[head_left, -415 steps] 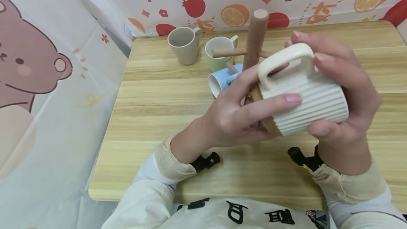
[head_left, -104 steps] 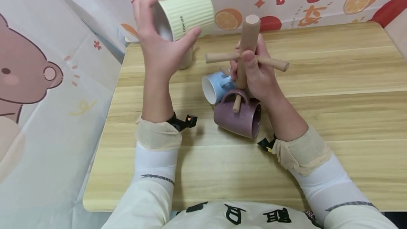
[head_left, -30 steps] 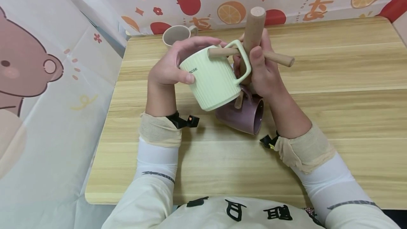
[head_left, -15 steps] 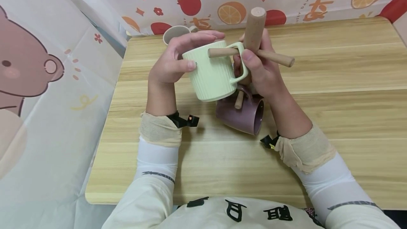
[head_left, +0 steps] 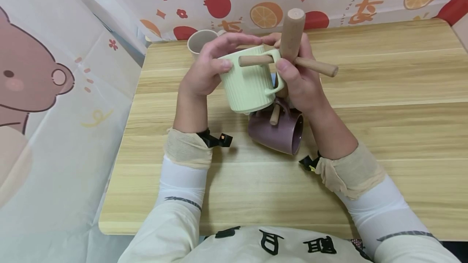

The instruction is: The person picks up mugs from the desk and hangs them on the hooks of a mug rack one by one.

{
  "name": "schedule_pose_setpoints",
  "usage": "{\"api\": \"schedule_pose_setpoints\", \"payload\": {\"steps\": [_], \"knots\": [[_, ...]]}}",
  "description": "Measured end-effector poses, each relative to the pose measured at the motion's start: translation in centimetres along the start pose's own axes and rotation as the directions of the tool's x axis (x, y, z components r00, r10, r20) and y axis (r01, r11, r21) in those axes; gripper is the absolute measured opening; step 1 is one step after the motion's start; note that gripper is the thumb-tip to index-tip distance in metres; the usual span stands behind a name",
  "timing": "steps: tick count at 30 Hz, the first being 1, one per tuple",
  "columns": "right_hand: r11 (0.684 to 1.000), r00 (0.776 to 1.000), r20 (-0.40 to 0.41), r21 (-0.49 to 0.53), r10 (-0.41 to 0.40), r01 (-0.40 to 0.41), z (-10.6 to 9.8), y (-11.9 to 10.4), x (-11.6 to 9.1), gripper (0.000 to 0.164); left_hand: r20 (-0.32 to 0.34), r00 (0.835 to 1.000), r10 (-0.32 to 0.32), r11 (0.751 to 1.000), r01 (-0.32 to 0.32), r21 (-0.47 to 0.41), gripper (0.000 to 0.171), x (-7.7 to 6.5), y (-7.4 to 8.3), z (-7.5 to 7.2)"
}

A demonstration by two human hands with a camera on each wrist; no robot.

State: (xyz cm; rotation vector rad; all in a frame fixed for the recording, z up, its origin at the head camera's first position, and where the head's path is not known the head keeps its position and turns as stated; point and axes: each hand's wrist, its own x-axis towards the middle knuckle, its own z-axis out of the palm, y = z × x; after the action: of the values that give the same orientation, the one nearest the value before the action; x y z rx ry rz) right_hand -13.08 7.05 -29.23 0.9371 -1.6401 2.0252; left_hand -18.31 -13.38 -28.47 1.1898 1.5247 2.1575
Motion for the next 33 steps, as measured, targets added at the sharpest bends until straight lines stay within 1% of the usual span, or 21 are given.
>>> {"api": "schedule_pose_setpoints", "payload": {"steps": [4, 6, 8, 11, 16, 19, 22, 24, 27, 33], "knots": [[0.999, 1.000, -0.005, 0.029, 0.018, -0.018, 0.1, -0.1, -0.1, 0.040, -0.064, 0.997, -0.051, 0.998, 0.053, 0.035, 0.053, 0.0, -0.2, 0.2], [1.000, 1.000, -0.007, 0.025, 0.018, -0.017, 0.1, -0.1, -0.1, 0.040, -0.085, 0.994, -0.064, 0.996, 0.069, 0.053, 0.050, 0.0, -0.2, 0.3], [1.000, 1.000, -0.003, 0.026, 0.012, -0.012, 0.0, 0.0, -0.1, 0.039, -0.103, 0.992, -0.067, 0.994, 0.076, 0.080, 0.047, 0.1, -0.2, 0.4], [0.999, 1.000, 0.001, 0.029, -0.024, 0.024, 0.0, 0.2, -0.1, 0.043, -0.132, 0.989, -0.062, 0.991, 0.076, 0.108, 0.042, 0.3, -0.2, 0.7], [0.998, 0.999, -0.014, 0.047, -0.031, 0.031, -0.1, 0.4, -0.2, 0.043, -0.179, 0.983, -0.037, 0.986, 0.065, 0.155, 0.038, 0.5, -0.1, 1.1], [0.999, 1.000, -0.023, 0.045, -0.012, 0.013, -0.1, 0.4, -0.2, 0.043, -0.194, 0.980, -0.033, 0.973, 0.076, 0.217, 0.037, 0.6, 0.1, 1.2], [0.999, 1.000, -0.027, 0.036, 0.000, 0.000, -0.1, 0.5, -0.3, 0.049, -0.203, 0.979, -0.034, 0.950, 0.095, 0.296, 0.036, 0.5, 0.4, 1.3], [1.000, 0.999, -0.031, 0.027, 0.009, -0.008, -0.1, 0.5, -0.3, 0.054, -0.211, 0.977, -0.040, 0.938, 0.109, 0.329, 0.035, 0.5, 0.5, 1.4], [1.000, 0.999, -0.038, 0.012, 0.022, -0.022, -0.1, 0.6, -0.4, 0.061, -0.214, 0.975, -0.058, 0.927, 0.132, 0.351, 0.035, 0.5, 0.5, 1.6], [0.999, 0.997, -0.057, 0.000, 0.053, -0.053, -0.1, 0.4, -0.4, 0.075, -0.229, 0.966, -0.120, 0.909, 0.199, 0.365, 0.035, 0.7, 0.4, 2.0]]}}
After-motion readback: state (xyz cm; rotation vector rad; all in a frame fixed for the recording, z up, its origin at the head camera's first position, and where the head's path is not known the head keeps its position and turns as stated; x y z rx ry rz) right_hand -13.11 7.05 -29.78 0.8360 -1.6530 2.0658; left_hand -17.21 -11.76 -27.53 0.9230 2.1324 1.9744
